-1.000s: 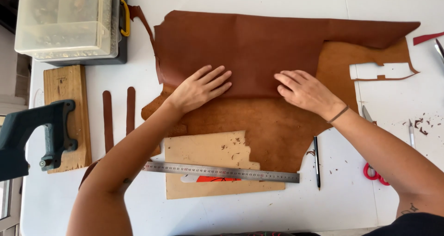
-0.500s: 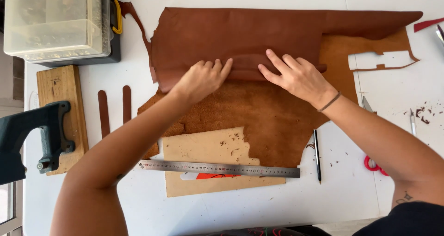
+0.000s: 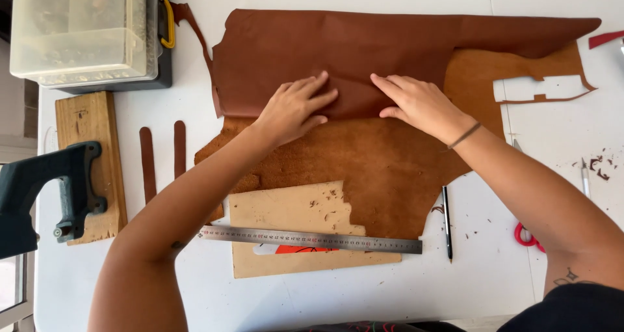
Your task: Using a rotary punch to make holes in a leather strap, rolling up a leather hide, and cleaning the workbench.
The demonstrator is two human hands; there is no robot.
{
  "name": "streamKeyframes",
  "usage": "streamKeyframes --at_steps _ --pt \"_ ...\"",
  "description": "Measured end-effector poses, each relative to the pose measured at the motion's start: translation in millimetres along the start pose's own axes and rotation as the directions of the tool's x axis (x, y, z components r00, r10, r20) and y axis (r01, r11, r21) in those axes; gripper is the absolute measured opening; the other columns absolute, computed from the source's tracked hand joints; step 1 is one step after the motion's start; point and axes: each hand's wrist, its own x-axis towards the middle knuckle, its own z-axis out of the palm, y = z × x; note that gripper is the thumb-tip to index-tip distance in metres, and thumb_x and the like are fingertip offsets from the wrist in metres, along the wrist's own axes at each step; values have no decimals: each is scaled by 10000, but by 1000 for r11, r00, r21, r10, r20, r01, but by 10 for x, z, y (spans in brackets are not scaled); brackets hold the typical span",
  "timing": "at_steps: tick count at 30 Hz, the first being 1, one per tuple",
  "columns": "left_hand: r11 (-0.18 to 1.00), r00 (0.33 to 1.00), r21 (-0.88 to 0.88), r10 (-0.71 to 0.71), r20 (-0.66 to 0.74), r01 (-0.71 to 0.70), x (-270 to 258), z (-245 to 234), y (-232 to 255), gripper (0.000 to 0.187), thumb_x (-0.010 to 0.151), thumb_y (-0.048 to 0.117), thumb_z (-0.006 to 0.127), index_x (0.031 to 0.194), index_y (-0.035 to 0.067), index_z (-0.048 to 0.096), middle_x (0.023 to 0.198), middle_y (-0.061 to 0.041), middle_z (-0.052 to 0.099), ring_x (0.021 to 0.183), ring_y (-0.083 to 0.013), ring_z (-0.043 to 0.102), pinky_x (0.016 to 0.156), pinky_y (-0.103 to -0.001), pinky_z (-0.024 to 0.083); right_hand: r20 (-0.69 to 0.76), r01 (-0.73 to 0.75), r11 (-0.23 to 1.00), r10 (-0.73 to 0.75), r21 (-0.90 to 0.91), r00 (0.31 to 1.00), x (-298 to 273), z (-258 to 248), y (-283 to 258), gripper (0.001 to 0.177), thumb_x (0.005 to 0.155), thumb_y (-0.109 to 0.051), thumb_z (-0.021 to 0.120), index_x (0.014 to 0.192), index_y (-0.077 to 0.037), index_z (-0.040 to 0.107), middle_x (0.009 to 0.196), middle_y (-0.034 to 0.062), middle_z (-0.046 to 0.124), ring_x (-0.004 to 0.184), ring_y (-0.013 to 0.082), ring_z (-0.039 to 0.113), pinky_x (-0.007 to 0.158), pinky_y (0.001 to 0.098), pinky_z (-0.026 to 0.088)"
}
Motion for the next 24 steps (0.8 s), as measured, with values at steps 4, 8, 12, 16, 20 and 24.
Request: streamKeyframes --at_steps 4,8,12,16,20,24 --pt "993 989 34 -116 90 113 283 84 -137 1163 770 600 852 1636 75 279 1613 -150 409 1499 -330 354 1161 -494 405 -4 -42 984 42 -176 999 133 8 -20 684 887 -237 776 1514 -122 527 1099 73 717 1037 236 712 727 378 629" --pt "984 990 125 -118 -76 127 476 149 -364 972 777 303 790 1604 160 300 1367 -64 502 1281 -279 482 1094 -456 443 -290 0 917 -126 -399 949 259 209 246 185 968 -86 666 1123 -170 609 928 -37 577 894 145 621 712 267 552" --pt "810 820 581 277 -501 81 472 -176 -134 494 882 29 697 1345 166 594 1123 -3 675 990 -193 731 722 -313 590 -606 -99 818 -332 -566 723 236 -159 -122 311 881 174 644 842 -94 492 1084 78 663 889 198 602 699 273 453" --pt "660 763 751 472 -441 26 344 -250 -102 463 1066 109 643 1486 196 470 1262 -130 689 1120 -266 720 938 -365 618 -481 81 974 -176 -212 859 201 -19 -121 265 1036 180 697 1047 35 475 1500 325 434 1436 538 447 1205 718 318" --pt "703 933 689 343 -111 -176 191 -134 -5 602 1141 429 468 1662 216 255 1553 -204 501 1421 -347 495 1209 -512 305 -266 95 966 -160 -241 951 107 281 4 514 1030 -260 547 1493 -131 366 1525 345 361 1405 506 497 1099 633 468" --pt "986 997 161 42 70 -53 68 -17 28 673 1086 595 281 1638 213 333 1674 -173 272 1570 -392 199 1245 -613 190 -95 87 994 -94 -72 991 41 289 16 720 1013 -647 376 1476 -118 533 1556 309 430 1457 466 421 1126 634 390"
